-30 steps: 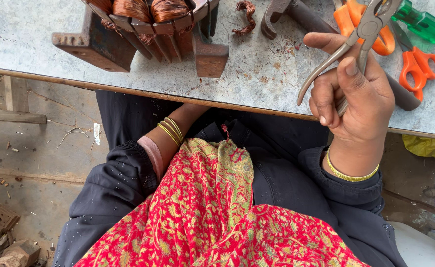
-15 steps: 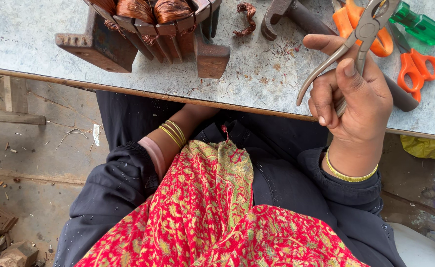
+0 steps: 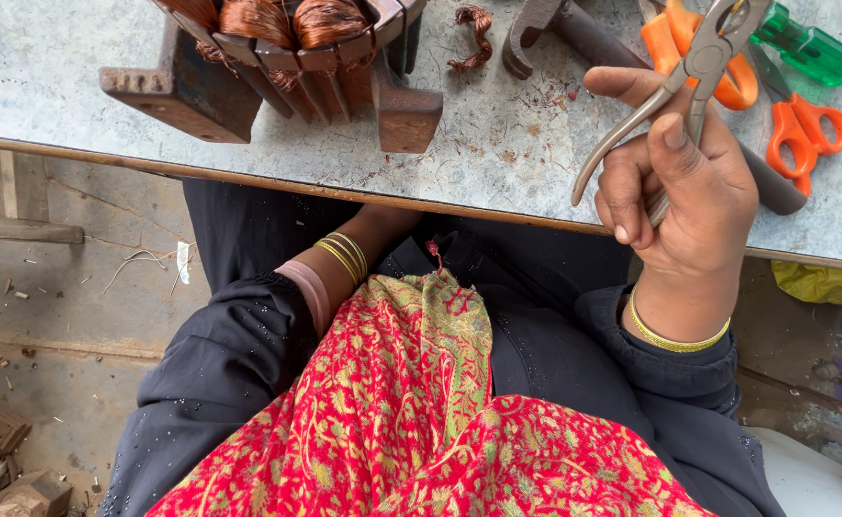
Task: The person uses a screwdriver to pry and adjust copper windings on a cylindrical electrical component, then switches to pliers to pull and remove sections of the winding. The work is performed on a cluttered metal table with tools and parts nearby.
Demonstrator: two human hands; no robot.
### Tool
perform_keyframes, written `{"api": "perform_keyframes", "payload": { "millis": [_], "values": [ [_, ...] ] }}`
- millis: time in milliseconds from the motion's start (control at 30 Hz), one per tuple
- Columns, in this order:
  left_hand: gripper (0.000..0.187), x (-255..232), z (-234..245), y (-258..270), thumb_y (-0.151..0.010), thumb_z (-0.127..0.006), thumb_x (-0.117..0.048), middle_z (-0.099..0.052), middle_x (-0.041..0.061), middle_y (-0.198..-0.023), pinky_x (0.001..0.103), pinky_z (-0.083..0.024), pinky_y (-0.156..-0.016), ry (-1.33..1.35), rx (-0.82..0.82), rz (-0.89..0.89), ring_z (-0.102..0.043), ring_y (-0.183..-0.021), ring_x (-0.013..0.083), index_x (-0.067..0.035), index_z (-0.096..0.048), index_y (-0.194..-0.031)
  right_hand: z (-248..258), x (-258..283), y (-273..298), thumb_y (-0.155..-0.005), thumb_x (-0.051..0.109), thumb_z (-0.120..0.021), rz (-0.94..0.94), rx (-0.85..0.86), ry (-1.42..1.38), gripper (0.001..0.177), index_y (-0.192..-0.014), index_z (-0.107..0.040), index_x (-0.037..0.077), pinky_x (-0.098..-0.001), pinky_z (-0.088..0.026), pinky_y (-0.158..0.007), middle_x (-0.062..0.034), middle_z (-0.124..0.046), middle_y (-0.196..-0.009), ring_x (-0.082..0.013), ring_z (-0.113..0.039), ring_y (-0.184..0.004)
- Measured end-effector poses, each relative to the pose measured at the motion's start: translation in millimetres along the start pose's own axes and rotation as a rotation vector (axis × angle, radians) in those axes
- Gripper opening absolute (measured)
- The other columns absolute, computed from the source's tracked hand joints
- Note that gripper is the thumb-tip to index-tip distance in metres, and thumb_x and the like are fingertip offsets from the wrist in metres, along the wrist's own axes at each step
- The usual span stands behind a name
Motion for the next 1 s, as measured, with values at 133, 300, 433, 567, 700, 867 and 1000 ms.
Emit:
{"api": "perform_keyframes", "payload": {
  "millis": [133, 300, 433, 567, 700, 867, 1000],
  "values": [
    [0.047, -5.4, 16.2, -15.2, -0.105, -0.042, -0.035, -0.050, 0.018, -0.150, 0.048, -0.032, -0.114, -0.007, -0.142, -0.128, -0.046, -0.138, 0.0346, -0.011, -0.052, -0.144, -0.8, 0.5, 0.4, -0.117, 0.038, -0.047, -0.004, 0.005, -0.004, 0.059, -0.143, -0.045, -0.015, -0.0177, -0.030, -0.035, -0.0065, -0.046, -0.048, -0.0049, -0.036, -0.031],
    [0.046, -14.5, 61.0, -25.1, -0.102, -0.046, -0.032, -0.054, 0.018, -0.147, 0.048, -0.034, -0.113, -0.012, -0.276, -0.164, -0.049, -0.136, 0.0355, -0.010, -0.055, -0.141, 0.0, -0.5, -0.2, -0.117, 0.038, -0.047, 0.001, 0.006, -0.001, 0.059, -0.142, -0.045, -0.015, -0.0176, -0.030, -0.035, -0.0068, -0.046, -0.048, -0.0047, -0.036, -0.030],
    [0.045, -14.7, 87.5, 3.5, -0.100, -0.050, -0.030, -0.057, 0.019, -0.144, 0.048, -0.036, -0.113, 0.001, -0.281, -0.118, -0.051, -0.135, 0.0363, -0.009, -0.058, -0.139, 0.6, -1.4, 0.9, -0.117, 0.038, -0.048, -0.005, 0.007, -0.006, 0.059, -0.142, -0.045, -0.015, -0.0175, -0.030, -0.035, -0.0073, -0.047, -0.049, -0.0044, -0.036, -0.031],
    [0.044, -2.4, 67.7, 37.4, -0.098, -0.053, -0.028, -0.060, 0.019, -0.142, 0.047, -0.038, -0.113, -0.015, -0.159, -0.092, -0.053, -0.134, 0.0370, -0.009, -0.060, -0.137, 2.5, -1.8, 1.3, -0.116, 0.038, -0.049, -0.006, -0.012, -0.012, 0.060, -0.142, -0.045, -0.015, -0.0174, -0.030, -0.035, -0.0093, -0.048, -0.053, -0.0048, -0.037, -0.032],
    [0.046, 2.7, 16.8, 37.5, -0.094, -0.059, -0.026, -0.063, 0.022, -0.137, 0.047, -0.041, -0.108, 0.091, -0.027, -0.116, -0.057, -0.128, 0.0378, -0.004, -0.061, -0.135, 1.9, -2.2, 1.0, -0.116, 0.037, -0.051, -0.013, -0.026, -0.010, 0.059, -0.141, -0.046, -0.016, -0.0181, -0.030, -0.035, -0.0091, -0.048, -0.053, -0.0058, -0.038, -0.033],
    [0.048, -18.3, -20.3, 26.5, -0.094, -0.066, -0.031, -0.069, 0.018, -0.131, 0.039, -0.047, -0.107, 0.548, 0.370, 0.071, -0.065, -0.123, 0.0292, -0.003, -0.061, -0.134, -0.5, -0.4, -0.7, -0.115, 0.038, -0.053, -0.035, -0.051, -0.017, 0.060, -0.141, -0.048, -0.016, -0.0187, -0.029, -0.036, -0.0075, -0.046, -0.051, -0.0061, -0.037, -0.033],
    [0.048, -62.4, 76.1, 54.1, -0.094, -0.071, -0.019, -0.066, 0.009, -0.135, 0.037, -0.046, -0.108, 1.237, 0.026, 0.068, -0.059, -0.124, 0.0215, -0.002, -0.059, -0.137, -1.2, 0.6, 1.6, -0.115, 0.039, -0.054, -0.057, -0.062, 0.002, 0.062, -0.142, -0.048, -0.016, -0.0192, -0.030, -0.038, -0.0067, -0.046, -0.051, -0.0067, -0.037, -0.034]
  ]
}}
Point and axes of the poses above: each hand's wrist, its own y-axis away from the middle knuckle, its own z-axis out of the back of the hand, x = y × z, the point moved 8 cm from there along -y, towards the middle knuckle
